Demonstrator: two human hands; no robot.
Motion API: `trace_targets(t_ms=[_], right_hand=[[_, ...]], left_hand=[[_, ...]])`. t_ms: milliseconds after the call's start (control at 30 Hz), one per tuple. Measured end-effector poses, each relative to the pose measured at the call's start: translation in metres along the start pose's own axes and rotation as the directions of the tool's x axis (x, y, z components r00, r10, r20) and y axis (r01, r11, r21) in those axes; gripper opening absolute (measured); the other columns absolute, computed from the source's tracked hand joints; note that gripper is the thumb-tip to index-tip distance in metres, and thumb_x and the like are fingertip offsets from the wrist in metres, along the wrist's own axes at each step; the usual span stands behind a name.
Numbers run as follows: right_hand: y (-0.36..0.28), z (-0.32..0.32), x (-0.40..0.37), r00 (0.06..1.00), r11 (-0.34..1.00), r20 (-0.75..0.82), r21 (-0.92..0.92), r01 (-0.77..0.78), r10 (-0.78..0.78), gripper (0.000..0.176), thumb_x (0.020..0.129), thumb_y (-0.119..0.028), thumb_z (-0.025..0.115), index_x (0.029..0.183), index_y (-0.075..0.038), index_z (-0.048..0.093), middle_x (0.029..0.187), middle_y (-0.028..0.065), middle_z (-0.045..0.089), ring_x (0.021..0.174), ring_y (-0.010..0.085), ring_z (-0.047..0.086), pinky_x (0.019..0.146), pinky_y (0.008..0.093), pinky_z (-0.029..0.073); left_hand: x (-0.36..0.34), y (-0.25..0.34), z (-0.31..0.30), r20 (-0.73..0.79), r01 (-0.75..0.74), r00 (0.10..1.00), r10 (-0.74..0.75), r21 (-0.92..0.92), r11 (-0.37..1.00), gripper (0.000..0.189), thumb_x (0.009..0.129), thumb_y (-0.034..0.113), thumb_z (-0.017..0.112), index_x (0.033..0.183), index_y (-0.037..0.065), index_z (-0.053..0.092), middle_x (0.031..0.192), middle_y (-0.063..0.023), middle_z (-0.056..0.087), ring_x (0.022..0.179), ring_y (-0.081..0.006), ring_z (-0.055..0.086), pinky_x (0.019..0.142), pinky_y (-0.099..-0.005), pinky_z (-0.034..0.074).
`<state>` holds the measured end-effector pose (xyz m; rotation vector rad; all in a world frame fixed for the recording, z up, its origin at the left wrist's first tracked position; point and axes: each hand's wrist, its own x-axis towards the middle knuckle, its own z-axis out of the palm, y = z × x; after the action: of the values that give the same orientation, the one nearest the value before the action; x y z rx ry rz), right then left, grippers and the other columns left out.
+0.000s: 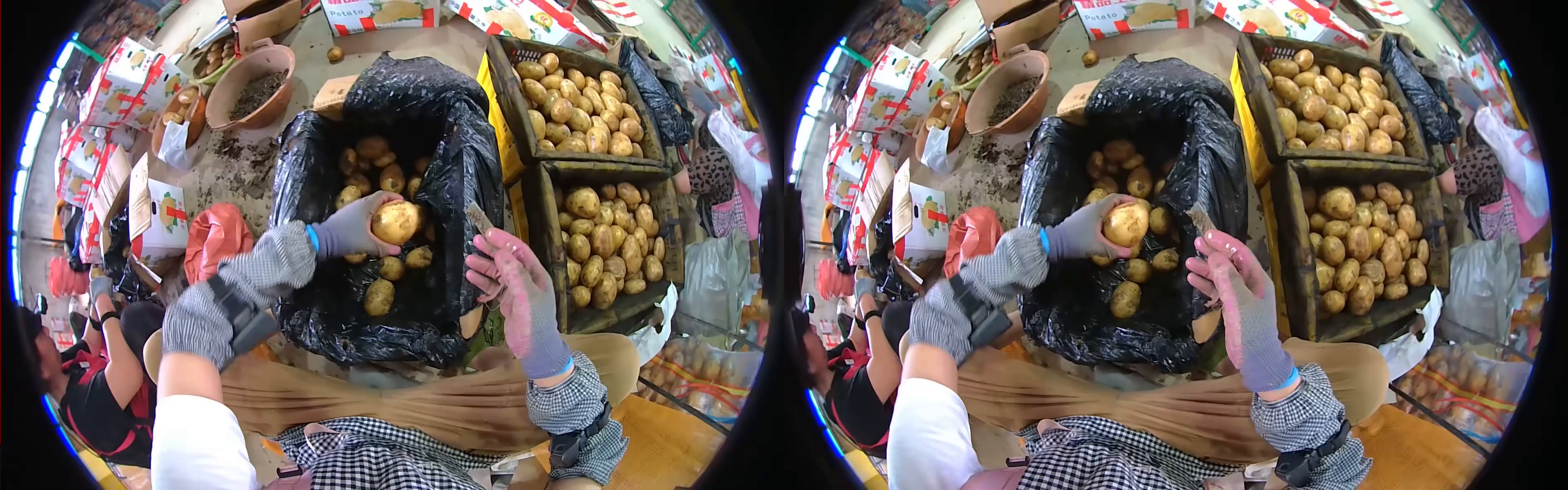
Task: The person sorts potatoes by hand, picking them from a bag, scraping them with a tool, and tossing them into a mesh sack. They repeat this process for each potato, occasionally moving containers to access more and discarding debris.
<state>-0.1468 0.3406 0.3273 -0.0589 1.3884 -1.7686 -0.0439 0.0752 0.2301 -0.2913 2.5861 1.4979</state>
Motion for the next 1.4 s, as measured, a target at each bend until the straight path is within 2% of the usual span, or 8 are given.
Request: trace_targets(t_ms=[200, 267, 433, 600, 800, 1067, 1267, 1400], right_hand=[[0.044, 0.016, 0.006, 0.964, 0.945, 0.165, 0.219, -0.243, 0.210, 0.039, 0.096, -0.021, 0.055, 0.130, -0.005, 0.047, 0.120, 0.0107, 0.055, 0.101, 0.0206, 0.060, 0.087, 0.0340, 0.052], [0.050, 0.027, 0.006, 0.832, 0.737, 0.371, 0.402, -0.544, 0.412, 0.040, 0.095, -0.021, 0.056, 0.131, -0.005, 0.046, 0.118, 0.0111, 0.056, 0.101, 0.0215, 0.060, 0.085, 0.0352, 0.053], [0.056, 0.040, -0.001, 0.940, 0.996, 0.340, 0.088, -0.032, 0.000, 0.044, 0.094, -0.016, 0.057, 0.132, 0.002, 0.043, 0.121, 0.0099, 0.056, 0.094, 0.0193, 0.063, 0.082, 0.0330, 0.054], [0.059, 0.036, 0.001, 0.962, 0.971, 0.261, -0.198, 0.131, -0.076, 0.036, 0.096, -0.013, 0.053, 0.128, 0.002, 0.049, 0.120, 0.0125, 0.058, 0.093, 0.0166, 0.063, 0.080, 0.0276, 0.054], [0.049, 0.035, -0.012, 0.909, 0.877, 0.151, -0.241, 0.415, -0.388, 0.043, 0.097, -0.014, 0.050, 0.138, -0.001, 0.042, 0.102, 0.0084, 0.063, 0.072, 0.0065, 0.056, 0.063, 0.0195, 0.048], [0.085, 0.040, -0.024, 0.856, 0.714, 0.461, -0.516, 0.473, -0.233, 0.040, 0.092, -0.001, 0.053, 0.132, -0.007, 0.053, 0.086, 0.0018, 0.060, 0.065, 0.0052, 0.052, 0.056, 0.0159, 0.042], [0.075, 0.036, -0.017, 0.964, 0.896, 0.221, -0.381, 0.227, -0.151, 0.038, 0.095, -0.005, 0.052, 0.133, -0.008, 0.053, 0.083, -0.0007, 0.056, 0.064, 0.0042, 0.049, 0.055, 0.0174, 0.042], [0.088, 0.043, -0.025, 0.885, 0.782, 0.451, -0.507, 0.362, -0.118, 0.038, 0.096, -0.008, 0.051, 0.134, -0.005, 0.050, 0.084, 0.0005, 0.056, 0.063, 0.0049, 0.048, 0.057, 0.0184, 0.043]], left_hand=[[-0.061, 0.068, 0.020, -0.213, -0.223, 0.973, 0.092, -0.746, 0.627, 0.096, 0.063, 0.016, 0.086, 0.141, 0.007, 0.031, 0.140, -0.0070, 0.040, 0.125, -0.0184, 0.044, 0.105, -0.0349, 0.036], [-0.076, 0.080, 0.034, -0.322, -0.315, 0.945, 0.066, -0.834, 0.453, 0.093, 0.066, 0.012, 0.085, 0.142, 0.008, 0.031, 0.133, -0.0030, 0.045, 0.124, -0.0137, 0.044, 0.104, -0.0304, 0.037], [-0.115, 0.072, 0.040, -0.229, -0.163, 0.969, -0.097, -0.879, 0.448, 0.093, 0.072, 0.009, 0.081, 0.146, 0.012, 0.025, 0.137, -0.0040, 0.042, 0.127, -0.0159, 0.042, 0.106, -0.0320, 0.034], [-0.127, 0.064, 0.045, -0.007, 0.025, 0.988, -0.155, -0.978, 0.206, 0.087, 0.074, 0.005, 0.078, 0.145, 0.014, 0.028, 0.139, -0.0047, 0.043, 0.128, -0.0170, 0.043, 0.107, -0.0335, 0.034], [-0.119, 0.057, 0.058, -0.179, -0.117, 0.965, -0.189, -0.947, 0.300, 0.084, 0.071, 0.003, 0.080, 0.141, 0.011, 0.033, 0.133, -0.0036, 0.047, 0.124, -0.0166, 0.046, 0.103, -0.0308, 0.039], [-0.110, 0.051, 0.081, -0.218, -0.135, 0.939, -0.267, -0.945, 0.297, 0.085, 0.069, -0.001, 0.081, 0.138, 0.010, 0.034, 0.128, -0.0030, 0.050, 0.116, -0.0129, 0.051, 0.096, -0.0268, 0.044], [-0.107, 0.051, 0.083, -0.313, -0.161, 0.921, -0.233, -0.849, 0.502, 0.086, 0.069, -0.004, 0.080, 0.139, 0.009, 0.032, 0.130, -0.0058, 0.049, 0.118, -0.0156, 0.049, 0.098, -0.0295, 0.043], [-0.106, 0.044, 0.084, -0.366, -0.233, 0.916, -0.165, -0.820, 0.524, 0.086, 0.069, -0.005, 0.079, 0.139, 0.008, 0.031, 0.131, -0.0066, 0.048, 0.119, -0.0159, 0.049, 0.099, -0.0296, 0.043]])
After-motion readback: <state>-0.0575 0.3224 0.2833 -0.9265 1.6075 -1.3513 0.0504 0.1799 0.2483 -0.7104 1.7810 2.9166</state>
